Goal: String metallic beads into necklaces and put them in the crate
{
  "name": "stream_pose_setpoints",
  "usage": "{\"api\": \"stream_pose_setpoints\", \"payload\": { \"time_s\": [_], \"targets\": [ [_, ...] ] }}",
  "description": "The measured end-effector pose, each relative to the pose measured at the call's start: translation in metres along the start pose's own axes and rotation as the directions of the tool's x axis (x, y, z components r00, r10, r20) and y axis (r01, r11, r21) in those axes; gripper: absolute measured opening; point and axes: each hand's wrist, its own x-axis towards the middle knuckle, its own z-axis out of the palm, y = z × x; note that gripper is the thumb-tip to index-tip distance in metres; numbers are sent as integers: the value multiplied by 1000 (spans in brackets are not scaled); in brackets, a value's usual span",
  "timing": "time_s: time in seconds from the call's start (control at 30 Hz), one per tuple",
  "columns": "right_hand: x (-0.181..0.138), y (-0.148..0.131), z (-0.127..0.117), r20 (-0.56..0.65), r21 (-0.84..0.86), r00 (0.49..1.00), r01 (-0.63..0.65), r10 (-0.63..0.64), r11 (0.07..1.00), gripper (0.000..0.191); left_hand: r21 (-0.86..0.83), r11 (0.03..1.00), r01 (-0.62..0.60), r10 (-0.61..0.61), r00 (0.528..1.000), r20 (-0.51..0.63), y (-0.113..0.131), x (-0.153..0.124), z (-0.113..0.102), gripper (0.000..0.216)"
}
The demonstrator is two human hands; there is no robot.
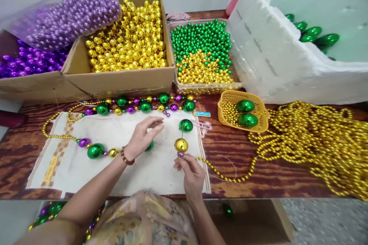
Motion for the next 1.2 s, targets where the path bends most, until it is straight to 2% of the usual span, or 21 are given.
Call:
{"api": "stream_pose_setpoints", "payload": {
  "time_s": [0.1,0.2,0.27,0.33,0.4,0.47,0.57,0.67,0.73,0.8,1.07,1.2],
  "targets": [
    [-4,7,-12,-8,-11,999,-42,42,999,18,161,977,-142,156,984,-80,10,30,-4,20],
    [-4,13,-16,29,-20,998,-55,55,998,19,232,910,-343,380,914,-141,41,65,-3,20],
    [-2,14,-16,33,-13,998,-46,47,999,20,283,856,-433,475,875,-98,60,93,1,20],
    [1,15,-16,27,2,999,-39,39,999,20,387,794,-470,493,869,43,70,128,8,18],
    [3,17,-16,33,10,999,-41,41,999,20,561,688,-460,437,880,186,71,166,18,18],
    [5,18,-17,39,12,998,-43,42,999,20,712,562,-422,353,900,255,67,203,28,21],
    [6,20,-19,27,19,999,-30,30,999,20,829,452,-330,198,943,268,61,248,41,22],
    [7,22,-22,29,23,999,-32,31,999,21,908,331,-258,-9,961,276,59,273,48,19],
    [8,24,-23,39,22,999,-39,38,999,22,933,273,-235,-112,955,273,60,282,53,18],
    [8,26,-24,42,24,998,-46,45,999,23,941,258,-220,-160,951,266,62,287,56,20],
    [10,26,-23,36,63,998,-54,51,997,23,956,224,-192,-213,947,240,65,287,64,32],
    [10,22,-23,30,63,999,-18,16,998,19,957,237,-168,-191,957,216,79,283,60,33]
  ]
}}
